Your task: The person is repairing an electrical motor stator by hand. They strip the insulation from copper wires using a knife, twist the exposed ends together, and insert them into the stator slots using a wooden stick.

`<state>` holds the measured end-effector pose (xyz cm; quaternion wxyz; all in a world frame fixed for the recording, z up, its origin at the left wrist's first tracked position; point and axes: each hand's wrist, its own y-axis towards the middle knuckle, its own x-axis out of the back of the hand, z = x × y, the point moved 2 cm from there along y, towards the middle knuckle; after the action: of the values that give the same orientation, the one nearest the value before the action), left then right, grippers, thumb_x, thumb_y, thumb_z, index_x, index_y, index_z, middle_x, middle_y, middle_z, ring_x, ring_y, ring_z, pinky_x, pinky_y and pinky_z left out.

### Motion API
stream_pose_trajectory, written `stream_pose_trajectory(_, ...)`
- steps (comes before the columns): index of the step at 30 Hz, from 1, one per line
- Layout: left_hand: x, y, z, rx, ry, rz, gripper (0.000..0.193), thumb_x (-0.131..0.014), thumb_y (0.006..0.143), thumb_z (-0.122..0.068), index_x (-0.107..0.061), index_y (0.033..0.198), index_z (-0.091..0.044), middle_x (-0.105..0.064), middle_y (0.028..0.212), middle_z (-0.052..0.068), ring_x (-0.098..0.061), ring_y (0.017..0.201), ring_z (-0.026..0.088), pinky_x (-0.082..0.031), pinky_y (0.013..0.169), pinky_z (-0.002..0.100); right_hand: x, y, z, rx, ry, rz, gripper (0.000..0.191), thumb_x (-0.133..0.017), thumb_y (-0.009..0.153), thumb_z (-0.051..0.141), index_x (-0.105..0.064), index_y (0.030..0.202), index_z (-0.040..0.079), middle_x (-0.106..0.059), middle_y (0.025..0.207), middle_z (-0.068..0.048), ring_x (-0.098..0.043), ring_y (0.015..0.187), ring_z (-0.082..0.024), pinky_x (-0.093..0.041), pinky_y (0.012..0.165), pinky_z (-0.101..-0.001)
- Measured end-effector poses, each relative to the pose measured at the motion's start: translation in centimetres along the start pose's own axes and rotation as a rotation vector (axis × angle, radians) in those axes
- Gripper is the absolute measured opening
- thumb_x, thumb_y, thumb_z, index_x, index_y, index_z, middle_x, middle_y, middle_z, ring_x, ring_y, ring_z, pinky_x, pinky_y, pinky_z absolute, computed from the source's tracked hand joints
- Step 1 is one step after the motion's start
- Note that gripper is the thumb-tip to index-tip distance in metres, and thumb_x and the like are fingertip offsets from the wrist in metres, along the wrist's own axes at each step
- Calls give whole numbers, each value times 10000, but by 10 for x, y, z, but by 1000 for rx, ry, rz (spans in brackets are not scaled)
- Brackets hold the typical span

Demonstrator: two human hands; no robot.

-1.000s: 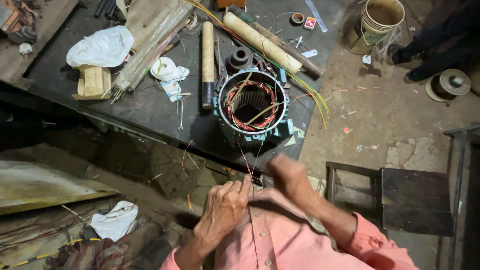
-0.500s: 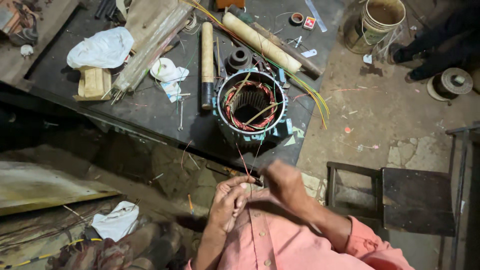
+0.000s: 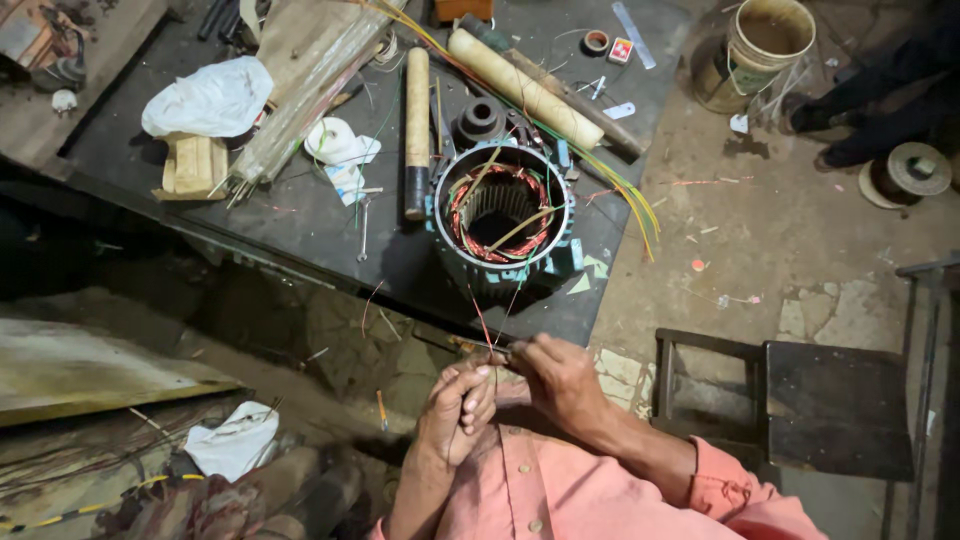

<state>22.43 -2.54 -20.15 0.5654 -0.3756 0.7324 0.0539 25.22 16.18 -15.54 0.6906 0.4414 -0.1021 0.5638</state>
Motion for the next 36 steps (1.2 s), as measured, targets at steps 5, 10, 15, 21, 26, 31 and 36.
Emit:
stream_pose_trajectory(5,1,0,0,28,24,4,224,-566,995,-59,-657,1170,47,-465,546,-40,-360,398,39,-297,370,195,1,-2,6,-115,-14,-59,156,-653,838,-26,-658,983,32,-585,810,-143,-612,687,-335,-487,602,-433)
stream_pose_trajectory(10,-8,-1,-6,-57,323,-84,192,-620,963,-59,-714,1107,28,-532,571,-33,-420,427,29,-321,387,197,7,-12,4,-143,11,-43,133,-733,877,18,-659,988,23,-604,811,-140,-631,669,-332,-492,569,-419)
stream_pose_trajectory(15,-40,-4,-27,-619,1429,-289,94,-724,899,-86,-757,960,-24,-694,760,48,-654,564,126,-511,508,293,17,-8,-2,-215,-10,-144,146,-732,892,14,-666,1022,25,-625,839,-139,-637,676,-336,-498,579,-412)
stream_pose_trajectory(21,-72,-14,-39,-1031,2144,-430,255,-712,903,-84,-731,1144,-4,-714,786,111,-684,694,280,-539,606,403,21,-6,2,-219,-39,-190,161,-722,896,18,-657,1043,20,-616,838,-148,-637,690,-339,-503,593,-410)
stream_pose_trajectory(26,-52,1,-34,-707,1637,-420,173,-653,932,-108,-733,1057,-19,-712,708,83,-662,575,194,-508,533,342,23,-12,4,-256,-102,-234,155,-713,910,2,-658,1054,20,-603,826,-153,-607,679,-343,-474,591,-417)
stream_pose_trajectory(31,-11,14,-25,-156,413,-220,176,-603,969,-90,-711,1021,39,-595,601,32,-492,448,91,-374,396,226,1,-5,8,-133,-28,-261,167,-702,916,-10,-671,1077,23,-628,839,-139,-621,671,-311,-480,581,-400)
stream_pose_trajectory(36,5,16,-16,2,-56,-105,176,-572,988,-69,-665,1089,41,-502,595,-7,-437,456,86,-332,394,204,-34,5,1,116,54,-288,286,-676,847,-62,-652,1125,3,-661,904,-144,-650,731,-311,-526,639,-400)
